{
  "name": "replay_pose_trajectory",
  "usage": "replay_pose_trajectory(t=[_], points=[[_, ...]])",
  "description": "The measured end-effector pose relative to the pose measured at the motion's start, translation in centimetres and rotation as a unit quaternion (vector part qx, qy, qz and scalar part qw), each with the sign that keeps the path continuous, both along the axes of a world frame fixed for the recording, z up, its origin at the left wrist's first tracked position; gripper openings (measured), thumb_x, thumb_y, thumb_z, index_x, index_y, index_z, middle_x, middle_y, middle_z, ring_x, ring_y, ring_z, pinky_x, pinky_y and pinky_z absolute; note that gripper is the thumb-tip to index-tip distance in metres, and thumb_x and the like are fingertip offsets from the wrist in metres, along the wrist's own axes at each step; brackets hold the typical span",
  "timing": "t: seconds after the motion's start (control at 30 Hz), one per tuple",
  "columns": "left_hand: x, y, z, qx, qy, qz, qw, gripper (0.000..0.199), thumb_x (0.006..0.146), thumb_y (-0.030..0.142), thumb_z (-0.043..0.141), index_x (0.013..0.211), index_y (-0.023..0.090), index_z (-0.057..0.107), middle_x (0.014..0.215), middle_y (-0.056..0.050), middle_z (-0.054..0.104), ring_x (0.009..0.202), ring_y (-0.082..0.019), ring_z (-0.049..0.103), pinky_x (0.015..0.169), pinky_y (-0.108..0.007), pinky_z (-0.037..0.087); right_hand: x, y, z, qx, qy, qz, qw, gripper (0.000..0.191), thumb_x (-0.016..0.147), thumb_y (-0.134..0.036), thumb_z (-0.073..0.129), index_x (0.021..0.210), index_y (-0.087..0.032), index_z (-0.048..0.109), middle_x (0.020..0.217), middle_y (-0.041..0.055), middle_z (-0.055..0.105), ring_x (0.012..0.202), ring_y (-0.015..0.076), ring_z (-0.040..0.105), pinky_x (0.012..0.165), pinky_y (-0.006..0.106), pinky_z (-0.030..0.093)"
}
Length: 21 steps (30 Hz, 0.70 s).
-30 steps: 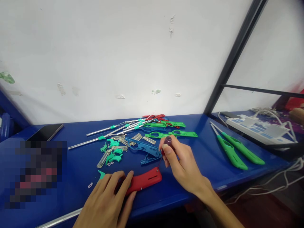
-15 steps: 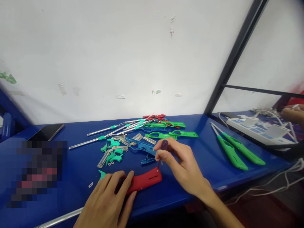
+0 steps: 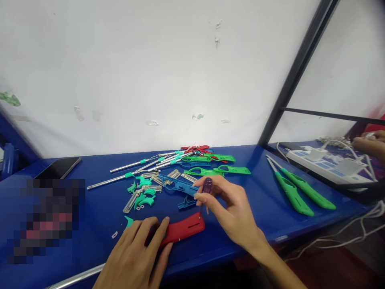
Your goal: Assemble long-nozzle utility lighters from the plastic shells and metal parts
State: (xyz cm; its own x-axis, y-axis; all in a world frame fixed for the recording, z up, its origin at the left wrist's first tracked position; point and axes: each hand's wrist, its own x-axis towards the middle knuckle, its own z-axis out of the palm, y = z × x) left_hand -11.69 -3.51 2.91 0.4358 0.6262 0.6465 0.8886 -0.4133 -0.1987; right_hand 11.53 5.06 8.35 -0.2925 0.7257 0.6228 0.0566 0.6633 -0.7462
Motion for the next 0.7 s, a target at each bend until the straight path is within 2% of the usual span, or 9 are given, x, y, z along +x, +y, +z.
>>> replay_pose_trajectory(t=[0.13,0.2,0.3,0.37,0.4,0.5,0.57,0.63,0.7], points=[[-0.26,-0.15,-0.44,-0.018,0.005,0.002,1.000,0.038,0.110,0.033,0.043,0.139,0.018,0.063,0.118,-0.007,0.068,0.101,-0.023,0.065,0.088,-0.035,0.055,-0.11,0.30,-0.40,0.029,0.021,-0.003,0.999,0.038,0.099,-0.026,0.077,0.134,-0.036,0.067,0.082,-0.0072,0.072,0.066,0.0105,0.066,0.066,0.022,0.057],[-0.50,-0.23,-0.65,-0.035,0.006,0.005,0.999,0.040,0.109,0.034,0.045,0.143,0.020,0.061,0.121,-0.007,0.067,0.104,-0.023,0.065,0.091,-0.034,0.055,0.03,0.44,-0.54,0.057,0.024,-0.005,0.998,0.045,0.099,-0.024,0.078,0.139,-0.040,0.065,0.087,-0.0075,0.074,0.069,0.0105,0.068,0.070,0.022,0.059],[-0.62,-0.30,-0.68,-0.043,0.003,0.011,0.999,0.041,0.108,0.034,0.048,0.144,0.020,0.060,0.122,-0.007,0.067,0.105,-0.023,0.065,0.091,-0.034,0.055,0.31,0.40,-0.50,0.095,0.006,0.002,0.995,0.040,0.103,-0.024,0.072,0.139,-0.040,0.068,0.108,-0.0044,0.080,0.093,0.0133,0.075,0.088,0.025,0.060],[-0.49,-0.32,-0.49,-0.036,0.001,0.011,0.999,0.040,0.108,0.033,0.047,0.142,0.019,0.061,0.120,-0.007,0.067,0.103,-0.023,0.065,0.090,-0.034,0.055,0.39,0.28,-0.40,0.092,0.005,0.013,0.996,0.037,0.108,-0.021,0.063,0.140,-0.040,0.068,0.122,-0.0029,0.079,0.109,0.0149,0.075,0.098,0.028,0.059],[-0.38,-0.32,-0.37,-0.030,0.000,0.011,0.999,0.039,0.108,0.033,0.047,0.141,0.018,0.062,0.119,-0.008,0.068,0.102,-0.023,0.066,0.089,-0.034,0.055,0.37,0.23,-0.36,0.079,0.013,0.019,0.997,0.037,0.110,-0.020,0.059,0.139,-0.040,0.068,0.124,-0.0031,0.079,0.112,0.0148,0.075,0.099,0.028,0.059],[-0.12,-0.31,-0.07,-0.021,0.004,0.013,1.000,0.039,0.108,0.032,0.045,0.139,0.017,0.063,0.117,-0.008,0.069,0.100,-0.023,0.066,0.087,-0.034,0.055,0.24,0.22,-0.26,0.043,0.063,0.024,0.997,0.035,0.107,-0.018,0.063,0.131,-0.042,0.072,0.113,-0.0046,0.078,0.099,0.0131,0.075,0.087,0.026,0.061],[-0.09,-0.31,-0.05,-0.025,0.007,0.017,1.000,0.040,0.108,0.032,0.045,0.141,0.018,0.062,0.117,-0.007,0.070,0.100,-0.023,0.067,0.087,-0.034,0.055,0.24,0.27,-0.13,0.060,0.074,0.008,0.995,0.030,0.101,-0.019,0.074,0.122,-0.040,0.076,0.106,-0.0043,0.075,0.093,0.0135,0.072,0.084,0.027,0.060],[-0.16,-0.36,-0.18,-0.034,0.010,0.023,0.999,0.041,0.107,0.032,0.046,0.143,0.019,0.061,0.119,-0.007,0.070,0.103,-0.023,0.066,0.089,-0.034,0.056,0.39,0.29,0.12,0.089,0.053,-0.009,0.995,0.027,0.099,-0.019,0.075,0.118,-0.037,0.078,0.105,-0.0025,0.073,0.098,0.0150,0.069,0.088,0.029,0.058],[-0.26,-0.45,-0.37,-0.045,0.014,0.026,0.999,0.043,0.107,0.033,0.048,0.146,0.020,0.059,0.121,-0.007,0.070,0.105,-0.024,0.066,0.090,-0.035,0.056,0.59,0.24,0.40,0.094,0.033,-0.002,0.995,0.028,0.105,-0.017,0.066,0.121,-0.036,0.078,0.110,-0.0007,0.075,0.106,0.0165,0.069,0.093,0.031,0.057]])
